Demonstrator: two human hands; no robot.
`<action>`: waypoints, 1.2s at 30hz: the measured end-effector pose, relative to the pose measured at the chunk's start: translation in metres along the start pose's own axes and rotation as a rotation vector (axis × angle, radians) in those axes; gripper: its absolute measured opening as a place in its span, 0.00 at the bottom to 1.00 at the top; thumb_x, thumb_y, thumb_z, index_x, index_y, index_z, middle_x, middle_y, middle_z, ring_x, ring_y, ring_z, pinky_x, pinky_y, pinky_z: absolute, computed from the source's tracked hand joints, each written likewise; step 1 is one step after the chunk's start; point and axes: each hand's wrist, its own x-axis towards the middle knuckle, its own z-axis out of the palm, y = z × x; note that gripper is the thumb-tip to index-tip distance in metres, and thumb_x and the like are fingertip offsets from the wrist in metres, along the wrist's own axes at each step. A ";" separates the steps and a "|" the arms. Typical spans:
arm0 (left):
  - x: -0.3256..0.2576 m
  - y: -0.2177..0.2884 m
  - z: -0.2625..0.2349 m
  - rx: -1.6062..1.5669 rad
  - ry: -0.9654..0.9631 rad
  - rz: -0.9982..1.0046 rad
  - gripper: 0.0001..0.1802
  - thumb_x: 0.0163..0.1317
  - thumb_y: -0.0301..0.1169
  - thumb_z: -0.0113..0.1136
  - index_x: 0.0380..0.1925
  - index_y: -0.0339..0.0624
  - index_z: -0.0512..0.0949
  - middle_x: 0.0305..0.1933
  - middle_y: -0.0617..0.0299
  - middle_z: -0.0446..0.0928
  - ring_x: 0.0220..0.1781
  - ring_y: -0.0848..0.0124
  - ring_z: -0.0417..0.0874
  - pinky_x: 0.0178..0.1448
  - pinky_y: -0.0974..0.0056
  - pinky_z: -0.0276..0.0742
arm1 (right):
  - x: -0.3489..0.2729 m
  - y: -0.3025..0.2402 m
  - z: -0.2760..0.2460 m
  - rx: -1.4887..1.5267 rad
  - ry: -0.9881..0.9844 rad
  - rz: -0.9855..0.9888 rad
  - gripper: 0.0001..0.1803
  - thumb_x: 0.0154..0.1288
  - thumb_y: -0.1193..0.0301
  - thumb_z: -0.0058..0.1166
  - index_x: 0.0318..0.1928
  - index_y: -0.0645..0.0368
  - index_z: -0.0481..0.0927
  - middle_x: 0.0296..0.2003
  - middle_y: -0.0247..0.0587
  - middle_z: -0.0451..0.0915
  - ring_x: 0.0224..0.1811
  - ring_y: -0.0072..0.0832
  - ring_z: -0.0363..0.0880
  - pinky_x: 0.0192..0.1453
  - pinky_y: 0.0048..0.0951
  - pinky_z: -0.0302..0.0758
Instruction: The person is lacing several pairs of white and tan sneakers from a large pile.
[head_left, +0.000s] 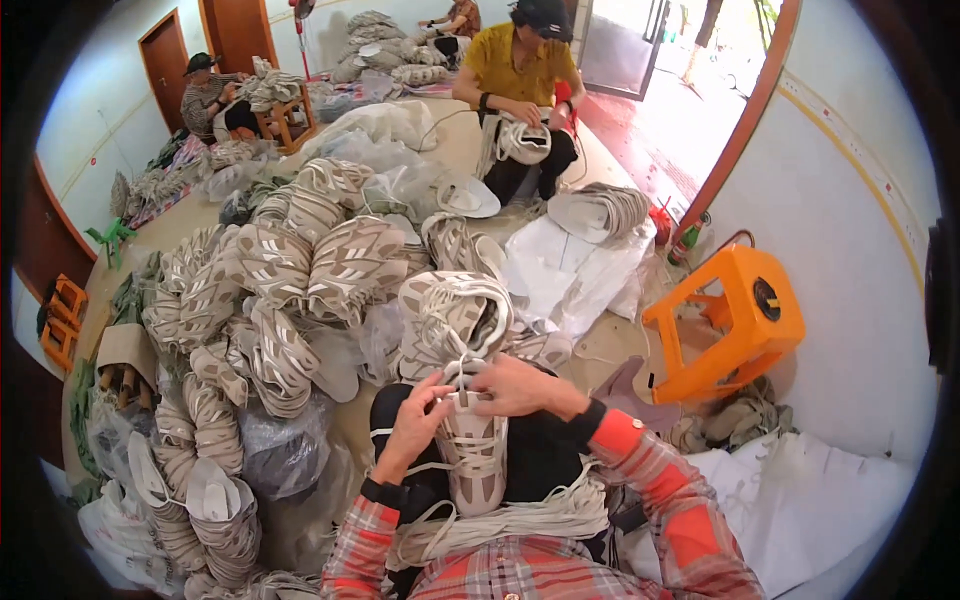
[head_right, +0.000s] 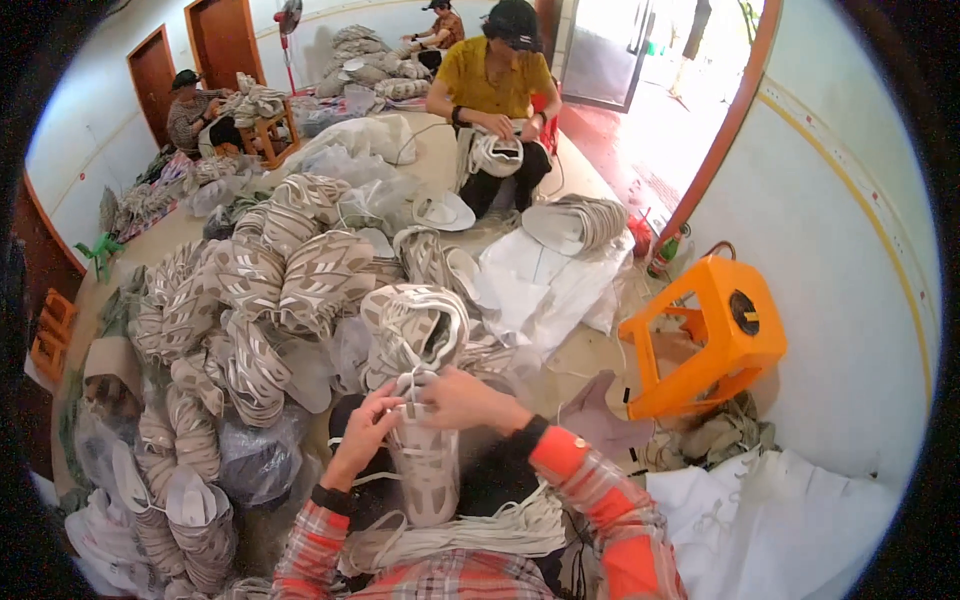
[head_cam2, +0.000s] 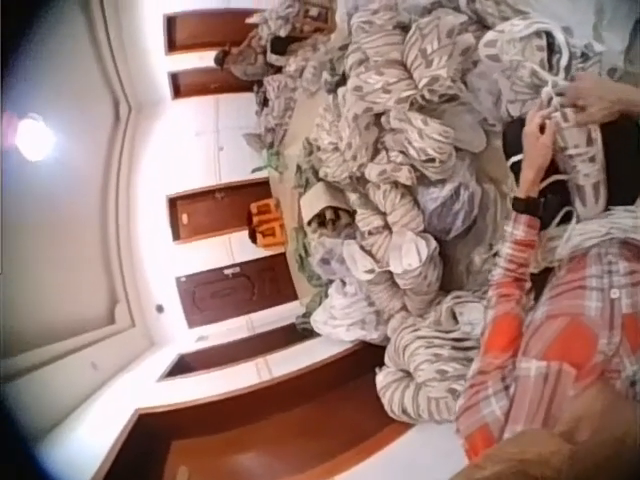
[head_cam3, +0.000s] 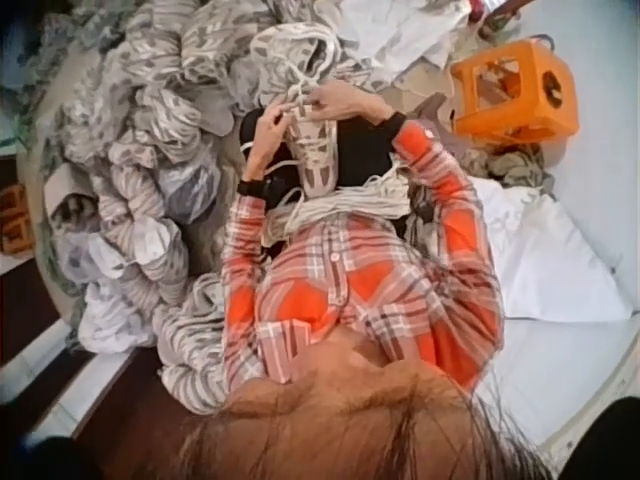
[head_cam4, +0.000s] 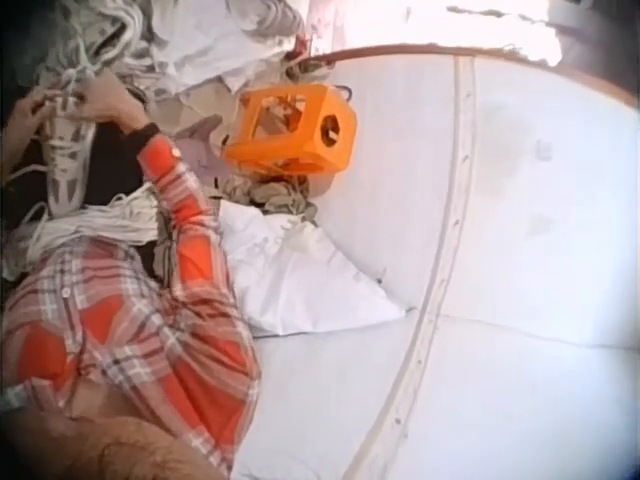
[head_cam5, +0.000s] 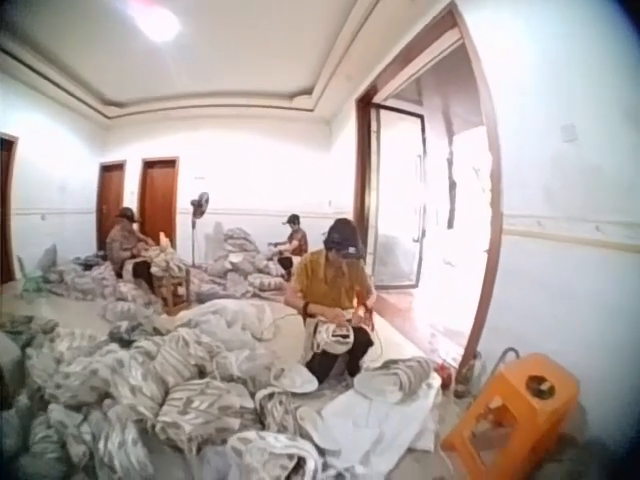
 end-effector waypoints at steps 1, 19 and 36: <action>0.001 0.002 -0.003 0.001 -0.004 0.011 0.17 0.58 0.29 0.57 0.47 0.36 0.77 0.64 0.49 0.63 0.61 0.66 0.67 0.58 0.67 0.64 | 0.009 -0.006 0.008 0.028 0.109 -0.026 0.20 0.53 0.55 0.55 0.32 0.62 0.78 0.27 0.50 0.76 0.32 0.46 0.75 0.42 0.39 0.70; -0.019 0.018 -0.006 0.408 0.047 0.328 0.22 0.51 0.26 0.60 0.47 0.35 0.65 0.47 0.47 0.67 0.47 0.53 0.71 0.51 0.59 0.70 | -0.019 -0.005 0.049 0.369 0.428 0.136 0.15 0.60 0.63 0.54 0.45 0.57 0.77 0.38 0.43 0.76 0.43 0.41 0.73 0.45 0.35 0.70; -0.042 0.066 -0.031 1.102 -0.070 0.530 0.05 0.47 0.26 0.58 0.27 0.44 0.76 0.26 0.62 0.69 0.32 0.64 0.68 0.37 0.61 0.62 | -0.054 -0.028 0.073 0.527 0.681 0.093 0.11 0.58 0.77 0.55 0.43 0.62 0.76 0.30 0.39 0.73 0.30 0.26 0.76 0.34 0.26 0.73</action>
